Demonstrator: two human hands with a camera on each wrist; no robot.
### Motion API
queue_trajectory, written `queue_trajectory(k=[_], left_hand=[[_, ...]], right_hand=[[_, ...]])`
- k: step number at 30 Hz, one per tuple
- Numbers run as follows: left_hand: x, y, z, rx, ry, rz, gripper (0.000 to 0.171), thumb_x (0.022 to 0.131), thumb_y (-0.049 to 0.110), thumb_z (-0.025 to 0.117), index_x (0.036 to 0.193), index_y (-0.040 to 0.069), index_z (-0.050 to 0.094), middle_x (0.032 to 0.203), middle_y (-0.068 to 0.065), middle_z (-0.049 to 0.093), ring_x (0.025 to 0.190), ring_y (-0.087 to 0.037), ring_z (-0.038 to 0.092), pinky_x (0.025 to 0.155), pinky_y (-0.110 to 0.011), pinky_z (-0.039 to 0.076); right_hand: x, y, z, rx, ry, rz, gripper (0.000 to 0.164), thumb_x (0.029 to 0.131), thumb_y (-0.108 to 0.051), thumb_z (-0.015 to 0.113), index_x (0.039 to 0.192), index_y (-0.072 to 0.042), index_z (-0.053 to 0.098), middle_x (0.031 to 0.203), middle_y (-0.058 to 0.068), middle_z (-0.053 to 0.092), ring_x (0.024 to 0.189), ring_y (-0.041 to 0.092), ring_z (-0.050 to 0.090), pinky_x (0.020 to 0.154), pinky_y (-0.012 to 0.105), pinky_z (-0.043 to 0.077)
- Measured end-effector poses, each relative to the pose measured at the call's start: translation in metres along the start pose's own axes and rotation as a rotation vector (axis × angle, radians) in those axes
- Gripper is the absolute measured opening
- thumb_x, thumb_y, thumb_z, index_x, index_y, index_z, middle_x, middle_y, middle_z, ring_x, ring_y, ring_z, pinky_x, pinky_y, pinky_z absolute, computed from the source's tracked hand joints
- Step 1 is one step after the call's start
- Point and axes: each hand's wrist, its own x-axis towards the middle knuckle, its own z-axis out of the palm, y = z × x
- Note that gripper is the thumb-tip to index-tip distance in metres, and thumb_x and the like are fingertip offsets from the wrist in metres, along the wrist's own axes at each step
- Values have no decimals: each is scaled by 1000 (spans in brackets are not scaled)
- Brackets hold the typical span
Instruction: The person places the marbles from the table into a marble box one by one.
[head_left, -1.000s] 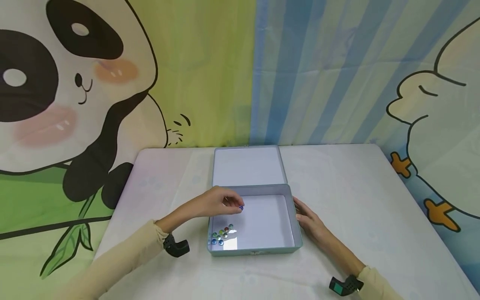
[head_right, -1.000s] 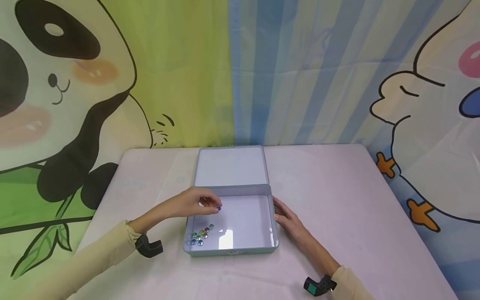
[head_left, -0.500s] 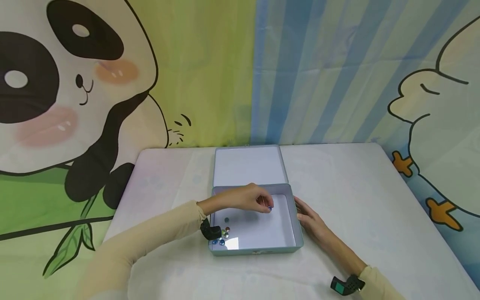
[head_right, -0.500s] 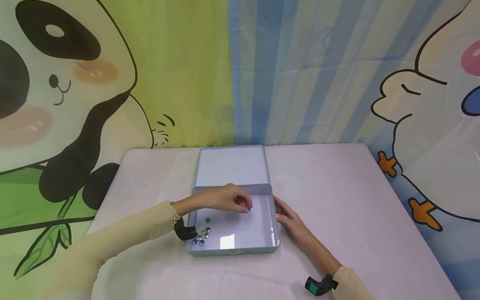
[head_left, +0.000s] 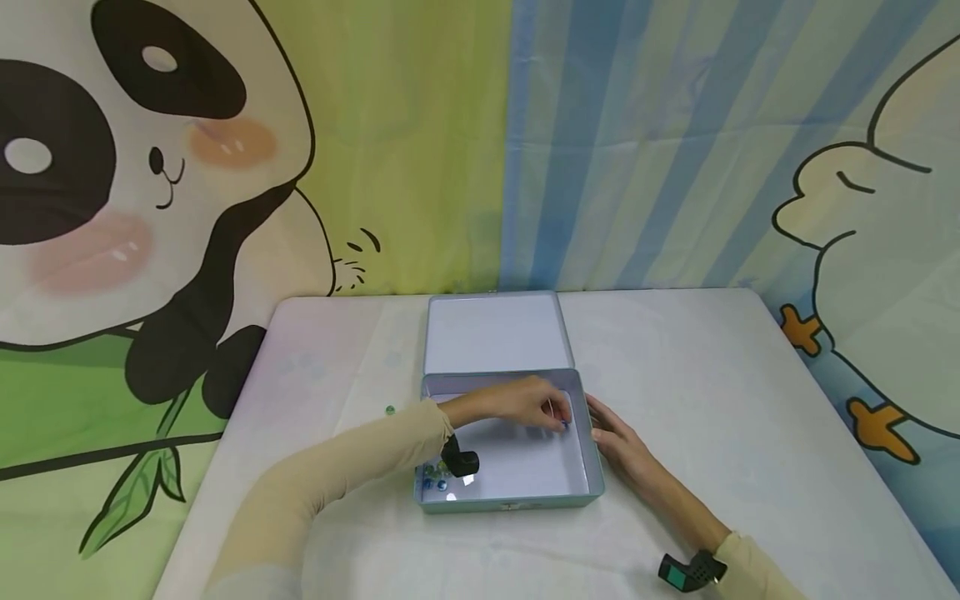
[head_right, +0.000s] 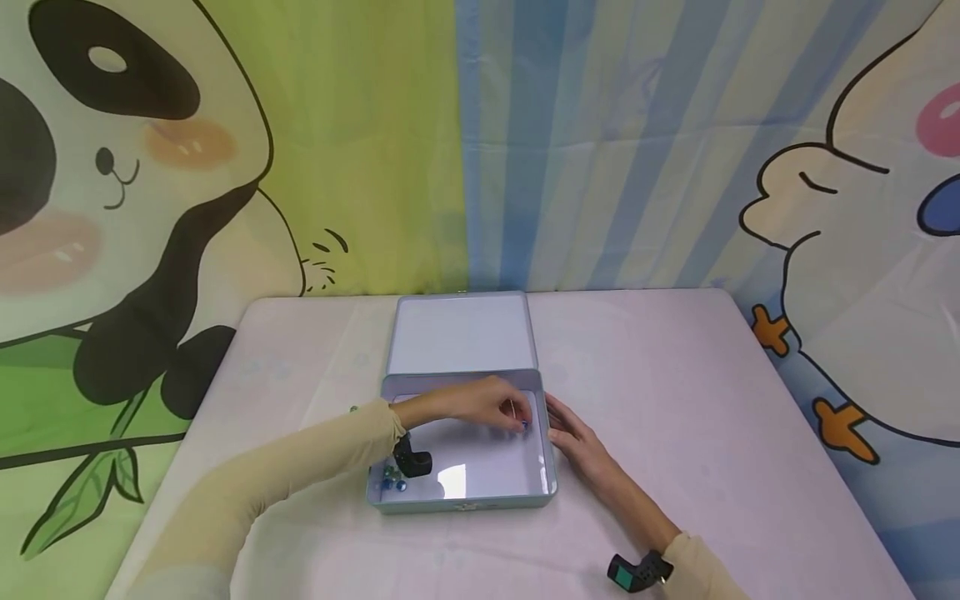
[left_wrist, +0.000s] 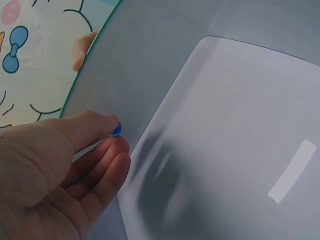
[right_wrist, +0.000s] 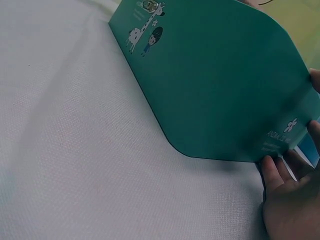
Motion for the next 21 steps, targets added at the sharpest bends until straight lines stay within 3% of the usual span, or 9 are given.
queue_trajectory(k=[9,16,19,21], left_hand=[[6,-10,6,-80,-4,-73,11,86,11,73,97,9,72,88,-3,71,72,3,58,64,-11,49],[9,-13,10,-3,-2,-60,12,82,8,75,94,7,73,88,-4,72,72,4,55,66,-9,46],[10,-13,11,41,-7,-58,12,81,7,75,93,7,73,88,-4,73,73,4,56,67,-8,45],[10,-13,12,56,-8,-63,12,81,6,75,92,6,73,87,-4,73,73,4,56,68,-7,45]], right_hand=[[0,-1,1,-1,1,-8,68,99,-23,43,156,-10,9,162,24,3,148,47,3,118,60,5],[0,-2,1,-9,-1,-15,67,100,-22,42,156,-9,8,161,25,2,148,48,3,118,59,6],[-1,-2,1,-18,4,-14,67,100,-22,42,156,-9,9,161,25,4,148,47,6,120,40,21],[-1,-2,0,-18,4,-20,67,100,-21,42,156,-8,8,161,26,4,148,48,6,114,23,30]])
